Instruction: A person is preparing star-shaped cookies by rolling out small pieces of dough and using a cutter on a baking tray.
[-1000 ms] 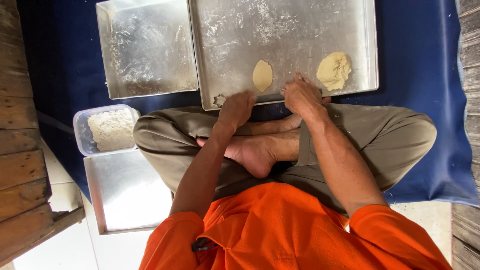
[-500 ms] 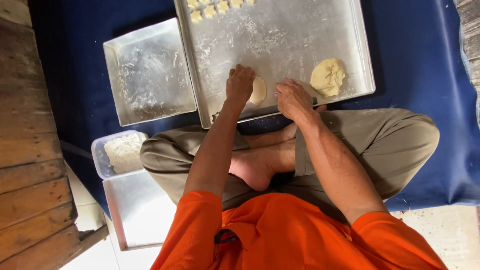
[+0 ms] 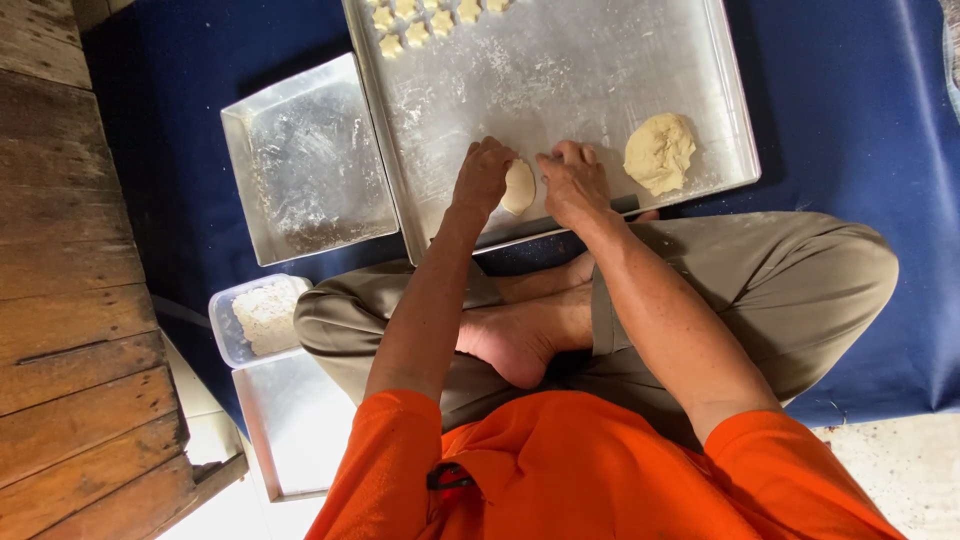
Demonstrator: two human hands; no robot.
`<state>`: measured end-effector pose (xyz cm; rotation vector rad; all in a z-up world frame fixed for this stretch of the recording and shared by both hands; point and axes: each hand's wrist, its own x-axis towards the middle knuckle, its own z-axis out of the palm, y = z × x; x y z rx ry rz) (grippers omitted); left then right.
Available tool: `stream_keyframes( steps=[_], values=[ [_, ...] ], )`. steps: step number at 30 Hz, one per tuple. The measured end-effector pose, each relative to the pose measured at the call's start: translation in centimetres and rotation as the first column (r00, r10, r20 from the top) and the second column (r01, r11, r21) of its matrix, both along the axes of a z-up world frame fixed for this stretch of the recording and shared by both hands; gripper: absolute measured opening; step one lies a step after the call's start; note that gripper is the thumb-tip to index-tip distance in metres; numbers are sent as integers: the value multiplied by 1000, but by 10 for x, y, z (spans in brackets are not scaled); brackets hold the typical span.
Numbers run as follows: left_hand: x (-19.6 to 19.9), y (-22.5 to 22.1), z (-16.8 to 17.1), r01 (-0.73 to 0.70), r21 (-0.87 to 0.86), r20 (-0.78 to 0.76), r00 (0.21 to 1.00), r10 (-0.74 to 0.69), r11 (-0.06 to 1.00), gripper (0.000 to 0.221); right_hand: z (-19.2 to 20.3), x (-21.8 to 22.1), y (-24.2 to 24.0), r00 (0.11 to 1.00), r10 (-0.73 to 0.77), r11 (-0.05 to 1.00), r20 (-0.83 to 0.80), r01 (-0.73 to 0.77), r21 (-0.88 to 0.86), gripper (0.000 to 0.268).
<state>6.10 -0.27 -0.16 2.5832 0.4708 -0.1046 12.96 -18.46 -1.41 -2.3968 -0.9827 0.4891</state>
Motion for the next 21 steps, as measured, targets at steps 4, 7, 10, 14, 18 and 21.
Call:
stream_keyframes(
  steps=[4,7,10,14,18,21],
  values=[
    [-5,3,-2,7,0,29,1000,-7,1000,13,20,-6,6,999,22,1000,-39,-22,7,32],
    [-6,0,4,25,2,43,999,-25,1000,15,18,-3,9,992,-9,998,-129,18,66,27],
    [-7,1,6,46,13,51,998,-47,999,19,16,-1,9,984,-19,997,-179,33,76,25],
    [-4,4,16,117,42,-16,993,-116,992,11,9,0,13,979,-28,995,-203,46,86,22],
    [0,5,8,149,23,-73,986,-147,989,9,-3,1,14,992,4,986,-126,17,164,18],
    [2,5,5,108,-65,-90,989,-114,992,9,-4,3,13,987,20,973,-160,17,228,22]
  ],
)
